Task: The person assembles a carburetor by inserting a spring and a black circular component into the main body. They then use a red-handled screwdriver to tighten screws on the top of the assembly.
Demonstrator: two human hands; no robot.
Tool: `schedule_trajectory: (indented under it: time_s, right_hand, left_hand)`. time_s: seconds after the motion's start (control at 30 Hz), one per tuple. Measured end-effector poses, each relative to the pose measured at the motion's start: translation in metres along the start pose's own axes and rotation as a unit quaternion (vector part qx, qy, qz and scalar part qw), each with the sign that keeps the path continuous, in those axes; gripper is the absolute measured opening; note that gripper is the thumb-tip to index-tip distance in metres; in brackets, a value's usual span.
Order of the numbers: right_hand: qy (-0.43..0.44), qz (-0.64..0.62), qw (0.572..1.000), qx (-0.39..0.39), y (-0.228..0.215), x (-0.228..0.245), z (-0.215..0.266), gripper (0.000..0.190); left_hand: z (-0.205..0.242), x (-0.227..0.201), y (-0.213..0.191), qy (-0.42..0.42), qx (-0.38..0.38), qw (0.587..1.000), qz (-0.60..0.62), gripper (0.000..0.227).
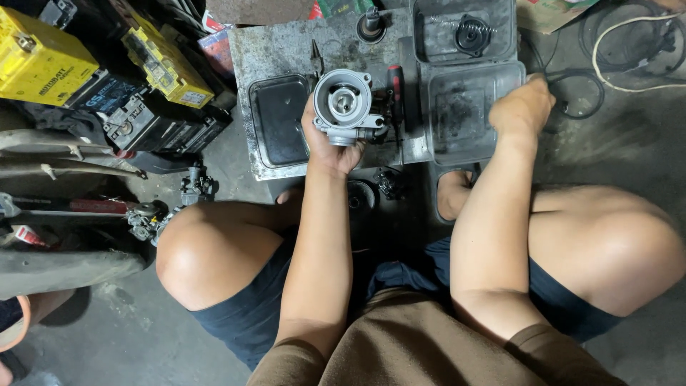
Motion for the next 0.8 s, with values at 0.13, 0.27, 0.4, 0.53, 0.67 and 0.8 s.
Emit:
schedule_trajectory:
  time_s: [0.13, 0.27, 0.4, 0.53, 0.67, 0.8]
  right_hand:
    - [-0.104, 0.026, 0.993, -0.049, -0.012, 0.0, 0.006, 0.044]
    - [-0.131, 0.021, 0.99, -0.051, -0.023, 0.003, 0.014, 0.042]
    - [-0.132, 0.023, 0.99, -0.045, -0.015, 0.0, 0.01, 0.032]
    - [-0.094, 0.018, 0.995, -0.003, -0.021, 0.008, 0.022, 0.046]
    - [-0.202, -0.002, 0.975, -0.091, -0.028, 0.026, 0.032, 0.041]
    - [-0.336, -0.057, 0.931, -0.131, -0.048, 0.06, 0.066, 0.03]
  left_hand:
    - [-0.003, 0.002, -0.001, -0.004, -0.002, 1.0, 0.001, 0.035]
    - [-0.003, 0.004, -0.002, -0.006, -0.005, 1.0, 0.003, 0.036]
    - [-0.004, 0.006, -0.003, -0.008, -0.007, 1.0, 0.005, 0.036]
    - [-0.005, 0.008, -0.005, -0.01, -0.01, 1.0, 0.006, 0.037]
    - [-0.007, 0.007, -0.005, -0.01, -0.012, 1.0, 0.009, 0.038]
    - [-0.008, 0.007, -0.005, -0.011, -0.013, 1.0, 0.012, 0.038]
Point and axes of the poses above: each hand's wrist, its own z-axis away from the middle knuckle, its own y-axis out of the palm, x = y × z, the point moved 4 cm from there along -z, towards the middle knuckle, and after that the axes turned 9 degrees about z, right-handed, at the moved point
